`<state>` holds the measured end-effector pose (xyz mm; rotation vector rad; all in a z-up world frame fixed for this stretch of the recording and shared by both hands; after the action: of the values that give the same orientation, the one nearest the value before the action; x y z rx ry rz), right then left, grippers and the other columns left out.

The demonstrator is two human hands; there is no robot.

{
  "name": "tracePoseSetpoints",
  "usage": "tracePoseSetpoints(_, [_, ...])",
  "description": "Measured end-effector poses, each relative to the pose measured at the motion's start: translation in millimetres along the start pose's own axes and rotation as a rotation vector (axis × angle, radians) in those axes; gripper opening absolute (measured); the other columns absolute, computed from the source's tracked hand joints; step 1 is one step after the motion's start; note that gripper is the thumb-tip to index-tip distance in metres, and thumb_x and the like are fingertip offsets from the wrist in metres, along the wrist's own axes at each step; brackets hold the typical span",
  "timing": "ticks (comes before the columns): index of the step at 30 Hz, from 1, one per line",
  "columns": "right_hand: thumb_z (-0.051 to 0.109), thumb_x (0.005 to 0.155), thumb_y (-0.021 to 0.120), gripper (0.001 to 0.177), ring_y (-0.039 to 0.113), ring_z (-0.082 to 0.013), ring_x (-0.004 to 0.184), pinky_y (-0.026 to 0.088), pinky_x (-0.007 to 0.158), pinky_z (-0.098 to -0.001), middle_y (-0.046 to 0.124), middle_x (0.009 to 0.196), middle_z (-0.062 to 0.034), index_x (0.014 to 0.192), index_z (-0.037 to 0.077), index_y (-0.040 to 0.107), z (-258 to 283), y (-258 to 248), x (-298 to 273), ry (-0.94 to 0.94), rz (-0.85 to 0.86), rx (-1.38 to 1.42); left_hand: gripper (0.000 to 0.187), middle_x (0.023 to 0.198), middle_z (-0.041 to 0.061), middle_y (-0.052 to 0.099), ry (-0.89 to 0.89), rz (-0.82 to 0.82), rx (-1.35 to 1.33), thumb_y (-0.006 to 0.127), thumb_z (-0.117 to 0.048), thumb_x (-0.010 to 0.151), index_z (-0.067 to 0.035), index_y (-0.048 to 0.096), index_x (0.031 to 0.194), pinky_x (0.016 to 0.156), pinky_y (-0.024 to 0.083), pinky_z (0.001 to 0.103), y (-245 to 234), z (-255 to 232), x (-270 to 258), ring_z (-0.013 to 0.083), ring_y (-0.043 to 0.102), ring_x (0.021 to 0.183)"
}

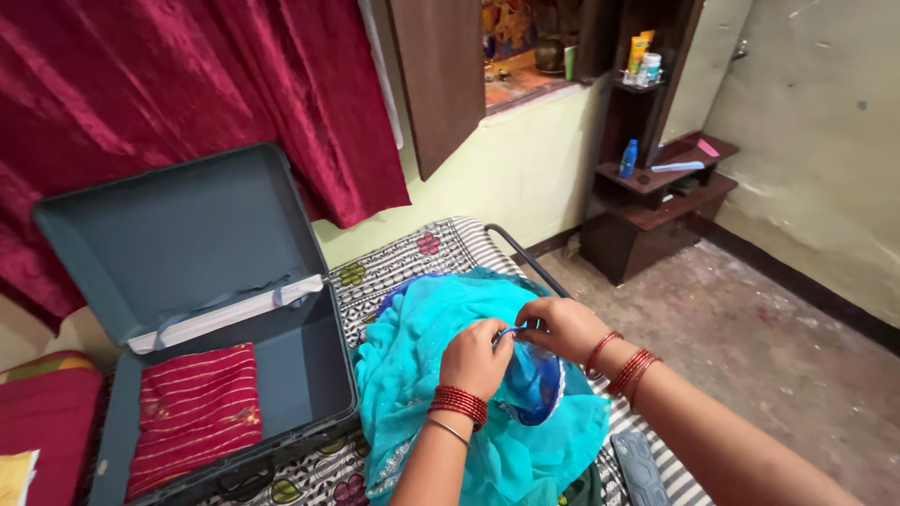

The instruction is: The person folds a turquoise garment with decorative trim on a bed next to an open suitcase. The person smooths the fabric, aligns the edges, and folds the garment into a compact shape.

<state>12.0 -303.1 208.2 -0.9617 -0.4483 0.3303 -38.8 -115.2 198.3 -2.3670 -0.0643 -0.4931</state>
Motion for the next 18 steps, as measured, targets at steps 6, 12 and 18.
tracePoseSetpoints(6, [0.034, 0.082, 0.076, 0.027, 0.072, -0.0269, 0.085, 0.057, 0.072, -0.0412, 0.070, 0.103, -0.0054, 0.102, 0.016, 0.073, 6.3, 25.7, -29.6, 0.178, -0.335, -0.085, 0.020, 0.090, 0.016, 0.073, 0.076, -0.082, -0.087, 0.068, -0.026, 0.090, -0.007, 0.074, 0.092, 0.071, 0.054, 0.046, -3.4, -8.9, 1.6, 0.0362, 0.069, 0.083])
tracePoseSetpoints(12, [0.032, 0.081, 0.076, 0.032, 0.071, -0.0298, 0.086, 0.056, 0.072, -0.0418, 0.071, 0.105, -0.0060, 0.108, 0.016, 0.071, -31.7, 57.7, -57.7, 0.335, -0.370, -0.070, 0.021, 0.079, 0.014, 0.073, 0.030, -0.148, -0.263, 0.068, -0.025, 0.091, -0.004, 0.074, 0.088, 0.063, 0.055, 0.039, -4.6, -16.2, 17.8, 0.0299, 0.070, 0.069])
tracePoseSetpoints(18, [0.032, 0.081, 0.073, 0.030, 0.075, -0.0242, 0.086, 0.059, 0.075, -0.0381, 0.075, 0.100, -0.0072, 0.108, 0.018, 0.073, -100.2, 101.2, -73.3, 0.623, -0.348, 0.062, 0.020, 0.071, 0.009, 0.072, -0.065, -0.188, -0.379, 0.072, -0.024, 0.089, -0.004, 0.074, 0.086, 0.056, 0.051, 0.033, -1.0, -21.8, 29.9, 0.0180, 0.064, 0.057])
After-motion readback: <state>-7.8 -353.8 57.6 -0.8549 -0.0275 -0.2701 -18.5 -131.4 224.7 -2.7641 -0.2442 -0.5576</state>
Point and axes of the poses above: each hand's wrist, its own x-axis towards the middle knuckle, its own y-axis out of the palm, z = x × y, the point moved 1 cm from there along x, towards the middle knuckle
